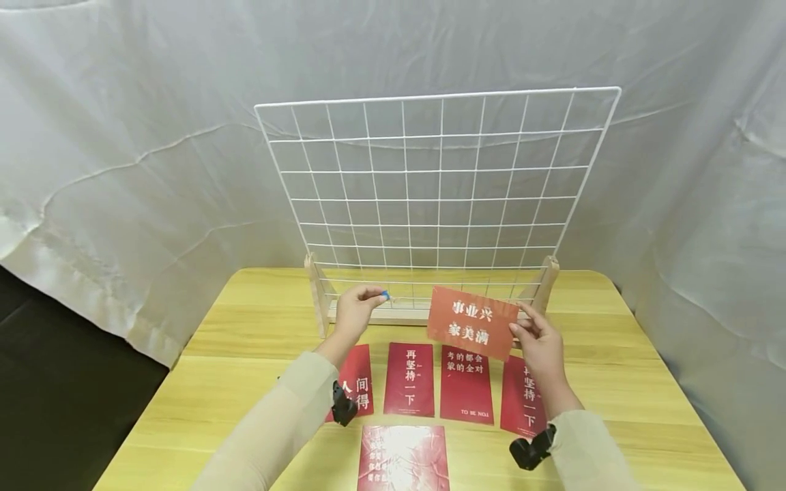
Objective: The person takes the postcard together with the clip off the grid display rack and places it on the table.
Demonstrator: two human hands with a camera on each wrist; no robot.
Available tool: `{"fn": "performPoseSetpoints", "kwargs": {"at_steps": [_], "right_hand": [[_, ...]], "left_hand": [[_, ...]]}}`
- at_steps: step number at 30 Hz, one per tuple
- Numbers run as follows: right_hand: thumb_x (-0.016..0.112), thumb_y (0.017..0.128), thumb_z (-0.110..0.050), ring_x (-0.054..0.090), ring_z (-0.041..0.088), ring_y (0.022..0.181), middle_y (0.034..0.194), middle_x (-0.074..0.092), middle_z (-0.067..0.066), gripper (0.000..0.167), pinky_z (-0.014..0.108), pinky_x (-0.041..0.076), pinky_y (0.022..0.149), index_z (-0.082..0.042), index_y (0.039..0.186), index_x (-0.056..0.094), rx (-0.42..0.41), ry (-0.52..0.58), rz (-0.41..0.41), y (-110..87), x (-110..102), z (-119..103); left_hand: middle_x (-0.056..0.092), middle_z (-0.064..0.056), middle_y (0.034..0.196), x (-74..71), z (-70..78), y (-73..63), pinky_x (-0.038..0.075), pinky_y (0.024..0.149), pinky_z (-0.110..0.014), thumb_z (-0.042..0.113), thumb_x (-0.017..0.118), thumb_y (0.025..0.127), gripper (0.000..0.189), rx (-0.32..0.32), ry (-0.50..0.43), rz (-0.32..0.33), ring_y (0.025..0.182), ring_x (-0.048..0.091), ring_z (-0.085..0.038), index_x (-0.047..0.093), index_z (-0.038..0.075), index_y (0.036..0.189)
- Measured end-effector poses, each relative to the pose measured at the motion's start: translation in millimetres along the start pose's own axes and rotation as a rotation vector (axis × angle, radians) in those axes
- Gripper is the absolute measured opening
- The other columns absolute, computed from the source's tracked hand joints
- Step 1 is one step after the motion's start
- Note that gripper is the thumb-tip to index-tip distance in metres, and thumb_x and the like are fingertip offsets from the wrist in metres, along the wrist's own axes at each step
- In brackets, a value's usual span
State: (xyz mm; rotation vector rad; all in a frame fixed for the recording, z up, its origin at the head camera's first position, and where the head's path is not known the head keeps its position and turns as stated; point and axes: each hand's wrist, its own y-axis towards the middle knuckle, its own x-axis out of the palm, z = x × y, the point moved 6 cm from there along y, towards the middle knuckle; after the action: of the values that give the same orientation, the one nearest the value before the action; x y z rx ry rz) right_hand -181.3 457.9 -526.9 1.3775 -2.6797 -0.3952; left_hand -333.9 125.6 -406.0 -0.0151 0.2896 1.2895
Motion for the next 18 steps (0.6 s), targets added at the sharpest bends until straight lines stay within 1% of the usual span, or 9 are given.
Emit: {"fn": "performPoseSetpoints", "kwargs": {"at_steps": [1, 3, 5, 6, 9, 12, 16, 18], "right_hand": [[0.057, 0.082, -0.011, 0.059, 0.014, 0.078, 0.090, 0.058, 0.008, 0.044, 0.024, 0.050, 0.060, -0.015, 0.125, 0.047, 0.001, -0.016, 0.000, -3.4, 0, 2], [0.060, 0.081, -0.019, 0.059, 0.012, 0.078, 0.092, 0.057, 0.006, 0.048, 0.023, 0.050, 0.058, -0.022, 0.127, 0.045, 0.003, -0.137, 0.046, -1.3, -9, 28], [0.059, 0.081, -0.023, 0.058, 0.012, 0.078, 0.093, 0.057, 0.006, 0.049, 0.023, 0.050, 0.059, -0.025, 0.127, 0.044, 0.014, -0.191, 0.053, -9.0, -10, 33], [0.059, 0.081, -0.023, 0.057, 0.013, 0.077, 0.094, 0.057, 0.007, 0.049, 0.023, 0.050, 0.058, -0.025, 0.127, 0.043, 0.019, -0.201, 0.052, -13.1, -11, 35], [0.060, 0.081, -0.021, 0.056, 0.014, 0.072, 0.092, 0.056, 0.010, 0.048, 0.024, 0.050, 0.056, -0.025, 0.126, 0.045, 0.055, -0.179, 0.059, -27.3, -10, 37], [0.060, 0.081, -0.021, 0.057, 0.011, 0.068, 0.090, 0.056, 0.009, 0.047, 0.023, 0.050, 0.054, -0.024, 0.125, 0.046, 0.085, -0.170, 0.046, -41.6, -6, 32], [0.061, 0.080, -0.021, 0.057, 0.009, 0.068, 0.089, 0.056, 0.008, 0.047, 0.023, 0.050, 0.055, -0.023, 0.125, 0.047, 0.137, -0.147, 0.034, -58.5, -1, 27], [0.061, 0.080, -0.017, 0.057, 0.010, 0.069, 0.089, 0.057, 0.007, 0.046, 0.024, 0.050, 0.055, -0.020, 0.124, 0.047, 0.164, -0.100, 0.033, -64.8, 0, 27]], "left_hand": [[0.064, -0.004, 0.080, -3.2, -2.6, -1.7, 0.047, 0.066, -0.024, 0.008, 0.066, 0.074, 0.011, -0.016, -0.002, 0.002, 0.076, 0.057, -0.015, 0.067, 0.004, 0.084], [0.064, -0.004, 0.081, -9.7, -7.1, -4.4, 0.046, 0.068, -0.025, 0.009, 0.067, 0.074, 0.012, -0.032, -0.008, 0.010, 0.077, 0.057, -0.015, 0.067, 0.004, 0.084], [0.064, -0.004, 0.081, -16.0, -10.3, -7.3, 0.046, 0.069, -0.026, 0.010, 0.067, 0.074, 0.013, -0.048, -0.016, 0.014, 0.078, 0.056, -0.015, 0.067, 0.004, 0.085], [0.064, -0.005, 0.081, -19.0, -11.8, -8.6, 0.046, 0.069, -0.027, 0.009, 0.067, 0.074, 0.013, -0.053, -0.026, 0.014, 0.079, 0.056, -0.016, 0.067, 0.003, 0.085], [0.064, -0.006, 0.083, -27.8, -15.9, -12.1, 0.046, 0.070, -0.028, 0.008, 0.067, 0.074, 0.014, -0.066, -0.038, 0.013, 0.080, 0.056, -0.017, 0.067, 0.001, 0.086], [0.063, -0.008, 0.084, -36.0, -20.6, -15.5, 0.046, 0.070, -0.027, 0.004, 0.066, 0.074, 0.014, -0.080, -0.052, 0.017, 0.078, 0.056, -0.016, 0.066, -0.002, 0.087], [0.062, -0.007, 0.083, -46.9, -28.3, -21.8, 0.046, 0.068, -0.026, 0.003, 0.065, 0.074, 0.013, -0.108, -0.038, 0.030, 0.076, 0.054, -0.015, 0.066, -0.001, 0.086], [0.061, -0.005, 0.081, -52.2, -33.2, -26.3, 0.046, 0.067, -0.026, 0.004, 0.066, 0.074, 0.013, -0.129, -0.028, 0.036, 0.075, 0.053, -0.014, 0.066, -0.001, 0.086]]}}
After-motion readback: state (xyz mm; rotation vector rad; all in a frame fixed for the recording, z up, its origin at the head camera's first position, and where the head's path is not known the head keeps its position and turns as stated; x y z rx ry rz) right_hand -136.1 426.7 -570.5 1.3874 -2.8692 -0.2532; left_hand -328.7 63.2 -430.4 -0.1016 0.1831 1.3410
